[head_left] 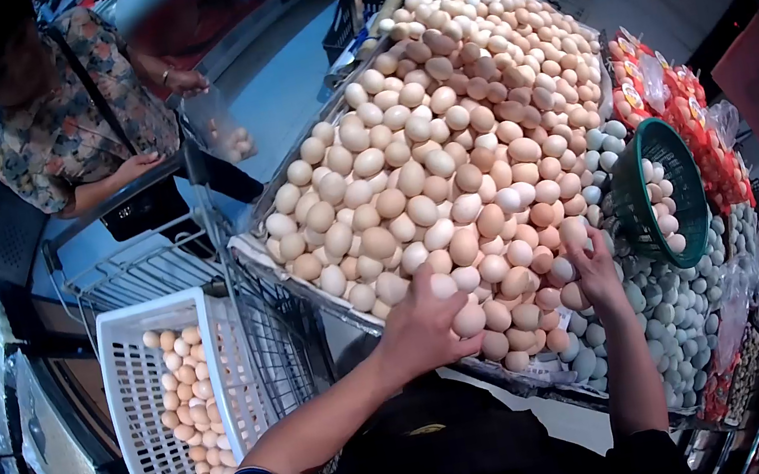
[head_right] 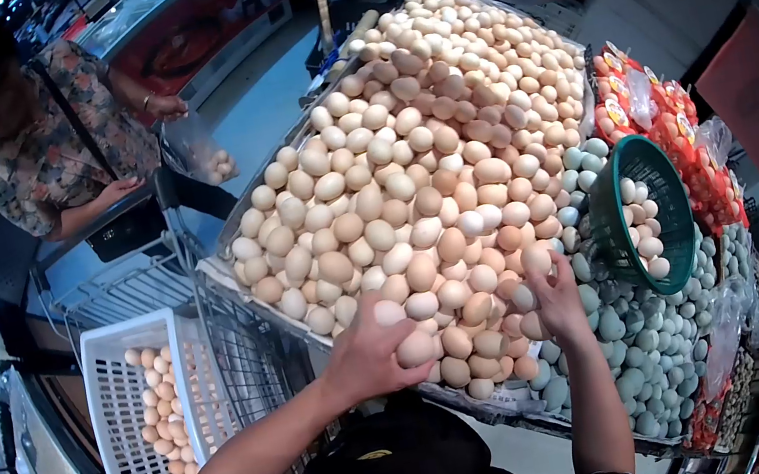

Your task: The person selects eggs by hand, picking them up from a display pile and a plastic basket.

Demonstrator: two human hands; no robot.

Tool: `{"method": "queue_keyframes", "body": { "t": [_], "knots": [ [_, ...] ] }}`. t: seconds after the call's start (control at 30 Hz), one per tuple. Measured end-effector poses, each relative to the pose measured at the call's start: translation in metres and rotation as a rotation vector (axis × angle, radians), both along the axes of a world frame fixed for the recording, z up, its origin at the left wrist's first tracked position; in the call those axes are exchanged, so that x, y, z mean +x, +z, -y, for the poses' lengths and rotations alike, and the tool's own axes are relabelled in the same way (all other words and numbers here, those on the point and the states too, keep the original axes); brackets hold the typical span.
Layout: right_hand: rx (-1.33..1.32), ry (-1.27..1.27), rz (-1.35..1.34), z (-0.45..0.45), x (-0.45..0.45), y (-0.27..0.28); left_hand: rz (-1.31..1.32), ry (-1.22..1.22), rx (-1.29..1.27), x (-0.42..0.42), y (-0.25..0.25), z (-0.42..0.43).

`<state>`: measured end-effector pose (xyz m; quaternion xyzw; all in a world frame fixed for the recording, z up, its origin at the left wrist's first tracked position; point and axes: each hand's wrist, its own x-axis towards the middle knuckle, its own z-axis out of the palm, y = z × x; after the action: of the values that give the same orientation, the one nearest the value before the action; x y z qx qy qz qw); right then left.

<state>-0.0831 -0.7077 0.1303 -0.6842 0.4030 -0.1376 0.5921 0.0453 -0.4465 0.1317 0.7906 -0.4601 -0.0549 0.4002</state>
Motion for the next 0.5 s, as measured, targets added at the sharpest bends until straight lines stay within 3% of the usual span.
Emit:
{"method": "queue_keyframes", "body": {
  "t": [0.17, 0.23, 0.3, 0.5],
  "knots": [
    [-0.116, 0.038, -0.02, 0.05, 0.015, -0.03, 0.146, 0.024, 0.148, 0.04, 0.006, 0.101],
    [-0.238, 0.233, -0.253, 0.061, 0.035, -0.029, 0.108, 0.06, 0.261, 0.066, 0.017, 0.133],
    [-0.195, 0.287, -0.369, 0.061, 0.055, -0.023, 0.172, 0.109, 0.244, 0.087, 0.016, 0.157],
    [-0.456, 0.5, -0.554, 0.064, 0.069, -0.005, 0.133, 0.188, 0.407, 0.124, 0.02, 0.21]
  ]
}}
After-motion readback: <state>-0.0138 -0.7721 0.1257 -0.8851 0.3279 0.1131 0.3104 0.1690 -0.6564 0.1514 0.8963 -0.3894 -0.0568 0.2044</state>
